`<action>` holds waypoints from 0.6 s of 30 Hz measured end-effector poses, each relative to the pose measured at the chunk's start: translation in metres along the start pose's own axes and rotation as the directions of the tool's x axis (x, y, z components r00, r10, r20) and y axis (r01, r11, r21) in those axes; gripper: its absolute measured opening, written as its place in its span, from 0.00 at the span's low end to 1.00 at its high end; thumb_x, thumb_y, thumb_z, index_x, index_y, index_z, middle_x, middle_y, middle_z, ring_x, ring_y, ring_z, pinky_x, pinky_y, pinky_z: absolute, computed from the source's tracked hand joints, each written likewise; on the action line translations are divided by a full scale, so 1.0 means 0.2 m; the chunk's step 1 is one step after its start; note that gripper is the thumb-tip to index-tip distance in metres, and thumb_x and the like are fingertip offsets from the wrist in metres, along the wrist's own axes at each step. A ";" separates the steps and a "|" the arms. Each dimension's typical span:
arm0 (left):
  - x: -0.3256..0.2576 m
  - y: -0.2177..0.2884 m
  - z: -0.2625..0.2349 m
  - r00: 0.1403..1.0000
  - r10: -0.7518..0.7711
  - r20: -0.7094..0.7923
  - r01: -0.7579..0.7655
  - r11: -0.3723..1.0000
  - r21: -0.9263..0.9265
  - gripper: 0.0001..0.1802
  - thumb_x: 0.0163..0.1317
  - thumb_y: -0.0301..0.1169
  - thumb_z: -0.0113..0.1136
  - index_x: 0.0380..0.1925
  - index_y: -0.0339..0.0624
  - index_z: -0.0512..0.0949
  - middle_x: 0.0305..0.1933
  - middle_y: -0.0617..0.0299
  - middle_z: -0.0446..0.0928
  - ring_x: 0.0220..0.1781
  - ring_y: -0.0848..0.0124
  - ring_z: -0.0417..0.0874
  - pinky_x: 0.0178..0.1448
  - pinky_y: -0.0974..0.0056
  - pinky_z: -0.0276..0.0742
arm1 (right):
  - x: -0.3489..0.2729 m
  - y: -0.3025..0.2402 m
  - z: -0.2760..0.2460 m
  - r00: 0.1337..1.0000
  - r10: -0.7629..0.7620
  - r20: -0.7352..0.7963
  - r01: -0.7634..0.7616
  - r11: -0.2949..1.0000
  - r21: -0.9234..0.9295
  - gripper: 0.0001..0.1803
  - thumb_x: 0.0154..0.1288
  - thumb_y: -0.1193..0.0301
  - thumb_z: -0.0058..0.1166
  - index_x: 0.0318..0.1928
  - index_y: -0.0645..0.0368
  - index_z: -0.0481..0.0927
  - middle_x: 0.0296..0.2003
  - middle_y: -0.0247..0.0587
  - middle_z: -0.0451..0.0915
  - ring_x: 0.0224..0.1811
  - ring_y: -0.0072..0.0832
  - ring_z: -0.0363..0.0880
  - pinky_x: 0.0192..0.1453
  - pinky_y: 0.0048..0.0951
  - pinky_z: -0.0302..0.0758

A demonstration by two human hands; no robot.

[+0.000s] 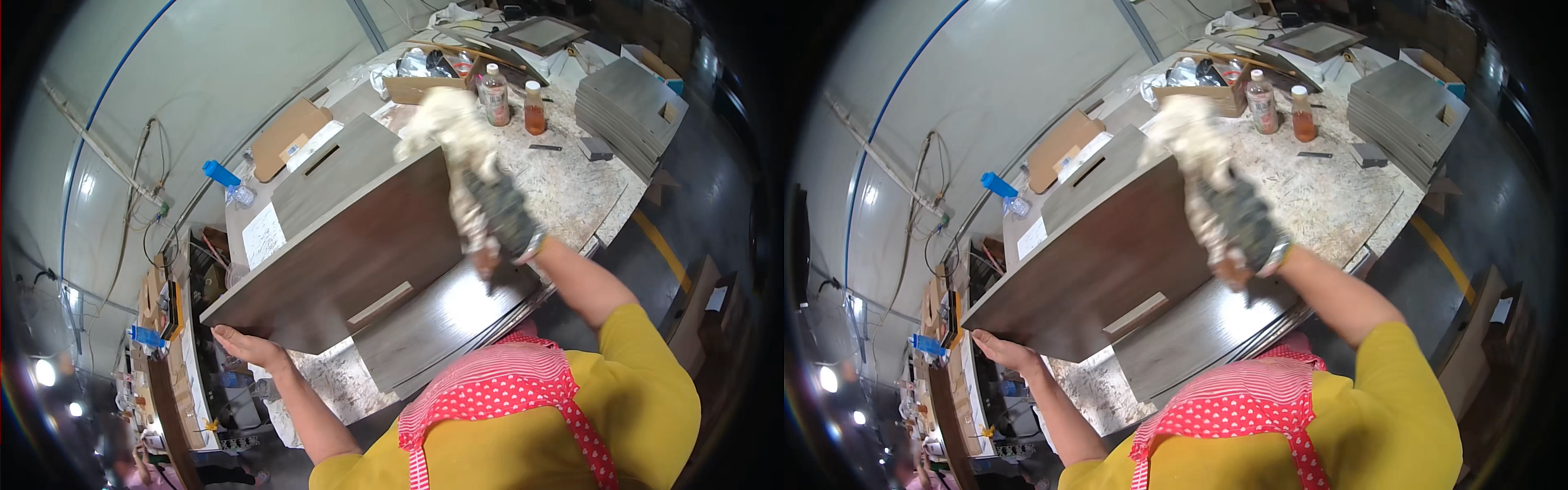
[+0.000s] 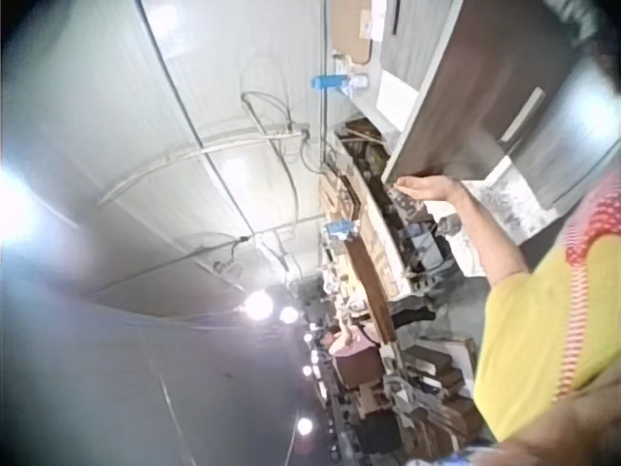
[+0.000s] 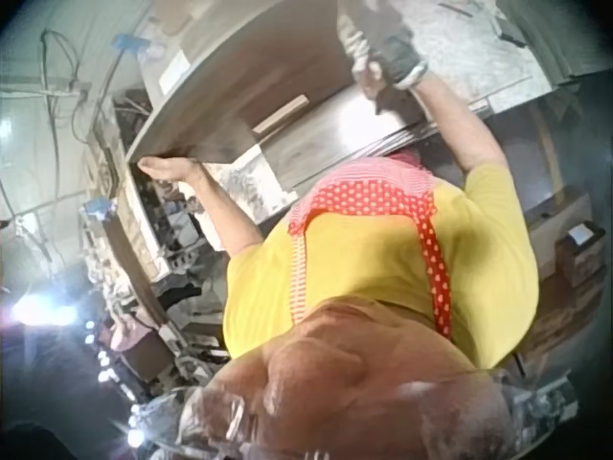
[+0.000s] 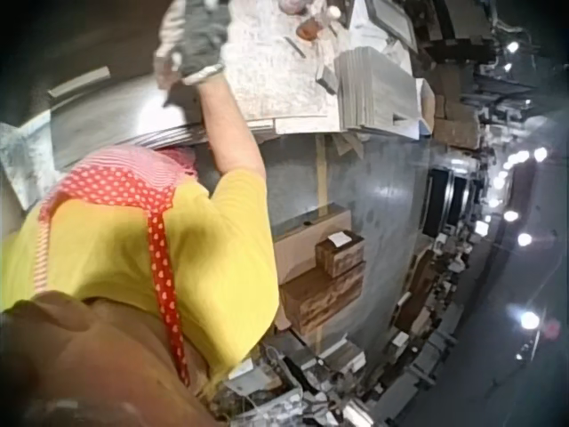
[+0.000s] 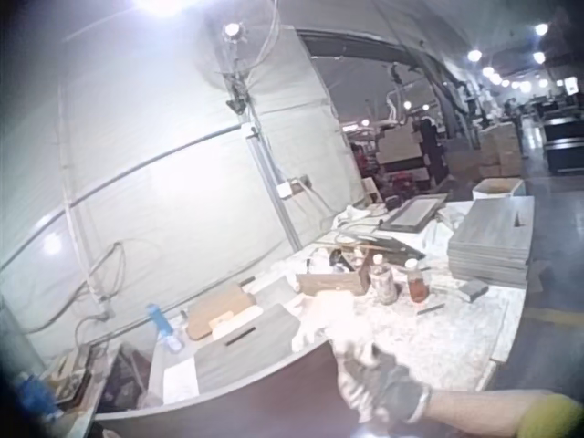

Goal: Cleaning dust and debris from wooden furniture panels using a rag.

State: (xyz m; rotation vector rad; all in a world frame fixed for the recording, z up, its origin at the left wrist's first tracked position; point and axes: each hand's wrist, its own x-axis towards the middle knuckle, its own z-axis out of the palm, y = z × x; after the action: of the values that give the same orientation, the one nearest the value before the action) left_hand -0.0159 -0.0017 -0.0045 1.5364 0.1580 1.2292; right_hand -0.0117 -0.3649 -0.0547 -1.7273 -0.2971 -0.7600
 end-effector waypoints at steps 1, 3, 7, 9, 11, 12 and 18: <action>-0.02 0.01 0.01 0.999 -0.001 -0.038 0.001 1.000 0.009 0.31 0.66 0.48 0.35 0.54 0.28 0.61 0.55 0.48 0.65 0.52 0.64 0.68 0.57 0.63 0.63 | -0.05 0.02 0.09 0.903 -0.416 0.106 0.395 0.707 -0.587 0.27 0.58 0.72 0.44 0.59 0.63 0.60 0.55 0.49 0.64 0.51 0.43 0.67 0.57 0.38 0.63; 0.00 -0.03 -0.01 1.000 -0.010 0.011 0.009 1.000 0.021 0.31 0.66 0.48 0.35 0.55 0.28 0.60 0.57 0.48 0.64 0.54 0.63 0.67 0.59 0.63 0.61 | -0.25 0.21 0.21 0.958 0.043 0.282 0.221 0.512 -0.830 0.30 0.55 0.72 0.43 0.61 0.58 0.59 0.52 0.55 0.64 0.49 0.53 0.65 0.55 0.43 0.62; -0.01 -0.06 0.04 0.997 -0.068 0.026 0.069 0.996 -0.053 0.31 0.66 0.48 0.37 0.55 0.27 0.60 0.57 0.48 0.62 0.55 0.63 0.66 0.59 0.63 0.60 | -0.43 0.35 0.26 0.844 0.531 0.073 -0.456 0.783 -0.422 0.30 0.61 0.58 0.43 0.59 0.60 0.58 0.42 0.57 0.73 0.41 0.45 0.73 0.48 0.38 0.70; 0.01 -0.10 0.02 0.996 -0.071 0.058 0.077 0.991 -0.109 0.30 0.65 0.47 0.38 0.54 0.27 0.61 0.57 0.48 0.63 0.54 0.63 0.67 0.59 0.63 0.62 | -0.41 0.31 0.21 0.772 0.629 0.088 -0.588 0.760 -0.276 0.27 0.62 0.55 0.42 0.52 0.64 0.65 0.41 0.58 0.73 0.44 0.45 0.73 0.48 0.38 0.69; 0.02 -0.13 0.00 0.992 -0.094 0.080 0.103 0.987 -0.123 0.30 0.65 0.47 0.38 0.54 0.28 0.61 0.56 0.49 0.64 0.54 0.63 0.67 0.58 0.63 0.62 | -0.39 0.35 0.14 0.806 0.495 0.325 -0.316 0.824 -0.471 0.23 0.62 0.55 0.42 0.44 0.64 0.69 0.33 0.60 0.74 0.40 0.49 0.72 0.44 0.43 0.68; 0.03 -0.16 0.00 0.991 -0.110 0.080 0.121 0.982 -0.143 0.30 0.65 0.46 0.38 0.53 0.28 0.61 0.56 0.49 0.65 0.53 0.63 0.68 0.58 0.63 0.62 | -0.38 0.40 0.10 0.803 0.401 0.441 -0.136 0.844 -0.519 0.23 0.61 0.55 0.43 0.43 0.65 0.71 0.33 0.60 0.74 0.39 0.50 0.73 0.45 0.41 0.68; 0.01 -0.23 -0.04 0.990 -0.143 0.000 0.141 0.979 -0.144 0.31 0.65 0.47 0.38 0.55 0.28 0.59 0.57 0.49 0.63 0.55 0.63 0.67 0.59 0.63 0.62 | -0.25 0.42 -0.03 0.591 0.364 0.720 0.076 0.863 -0.499 0.21 0.57 0.59 0.50 0.45 0.61 0.71 0.41 0.55 0.73 0.45 0.46 0.71 0.50 0.37 0.68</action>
State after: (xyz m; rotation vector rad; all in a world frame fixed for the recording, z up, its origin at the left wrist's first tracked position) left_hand 0.0011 0.0229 -0.0411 1.3707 0.1787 1.1111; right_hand -0.0047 -0.3855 -0.1496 -2.4909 -0.5972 0.1794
